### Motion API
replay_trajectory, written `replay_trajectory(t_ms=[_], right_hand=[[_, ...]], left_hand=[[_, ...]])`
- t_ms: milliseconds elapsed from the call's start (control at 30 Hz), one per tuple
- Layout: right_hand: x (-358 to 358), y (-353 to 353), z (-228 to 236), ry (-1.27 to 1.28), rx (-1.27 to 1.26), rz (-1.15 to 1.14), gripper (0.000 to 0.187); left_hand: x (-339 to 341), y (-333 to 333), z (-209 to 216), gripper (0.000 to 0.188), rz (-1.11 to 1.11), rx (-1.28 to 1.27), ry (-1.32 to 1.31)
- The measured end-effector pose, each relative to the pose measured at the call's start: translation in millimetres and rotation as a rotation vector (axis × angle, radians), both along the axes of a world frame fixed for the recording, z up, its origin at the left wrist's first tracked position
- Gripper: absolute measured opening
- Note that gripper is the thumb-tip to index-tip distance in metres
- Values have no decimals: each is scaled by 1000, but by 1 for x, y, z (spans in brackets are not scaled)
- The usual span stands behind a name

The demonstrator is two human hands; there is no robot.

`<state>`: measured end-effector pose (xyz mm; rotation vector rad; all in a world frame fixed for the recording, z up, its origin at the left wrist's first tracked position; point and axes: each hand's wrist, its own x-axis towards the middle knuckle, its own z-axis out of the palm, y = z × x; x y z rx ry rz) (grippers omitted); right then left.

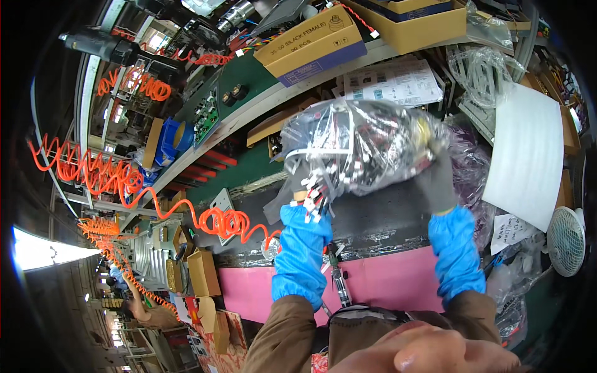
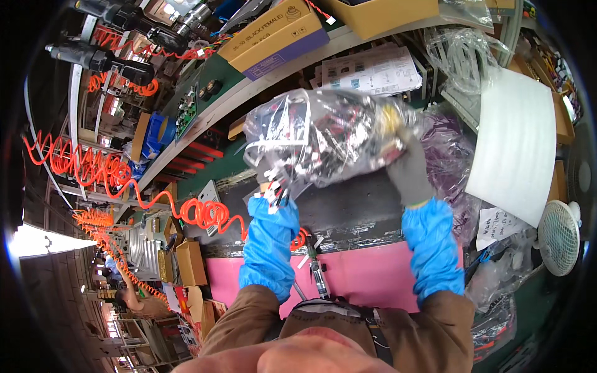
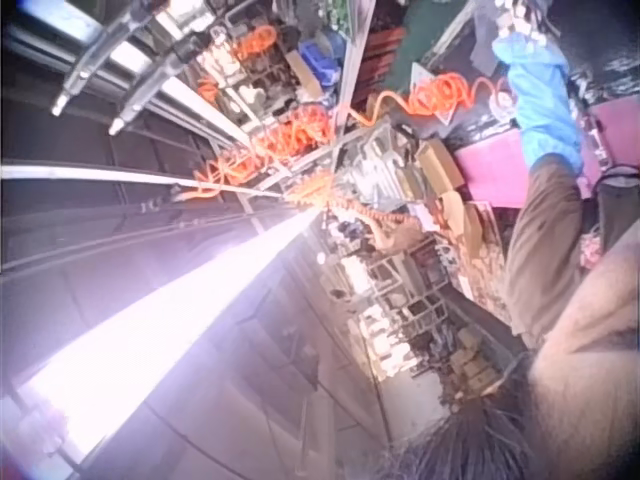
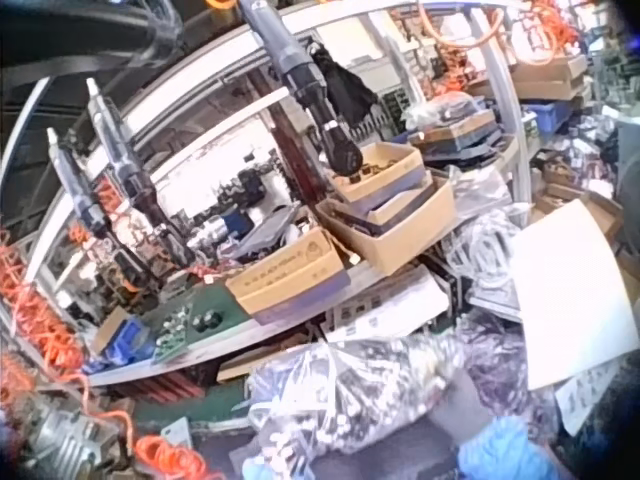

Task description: The person sorts various small electronic components and parts from cardboard boxes and plastic bags onto a pink workbench mat. They handle items such as black cylindrical connectors, wire harnesses, and small white plastic pieces, organizing them into piles. The person also moves a red coiled cable and a metal wrench on the table.

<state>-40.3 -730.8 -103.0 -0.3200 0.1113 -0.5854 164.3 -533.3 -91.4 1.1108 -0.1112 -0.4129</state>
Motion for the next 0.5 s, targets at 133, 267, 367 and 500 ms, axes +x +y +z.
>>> replay_trajectory(t_ms=[133,267,367,500], right_hand=[[32,-59,13,632,-1360,-652,56],[65,-113,34,646,-1365,-604,57],[75,-145,51,697,-1533,-652,55],[57,-153,41,664,-1593,-728,53]], left_hand=[[28,-33,-12,37,-41,30,10],[73,-71,-26,39,-74,84,0],[94,-78,-48,40,-82,173,19],[90,-64,-94,42,-105,322,100]])
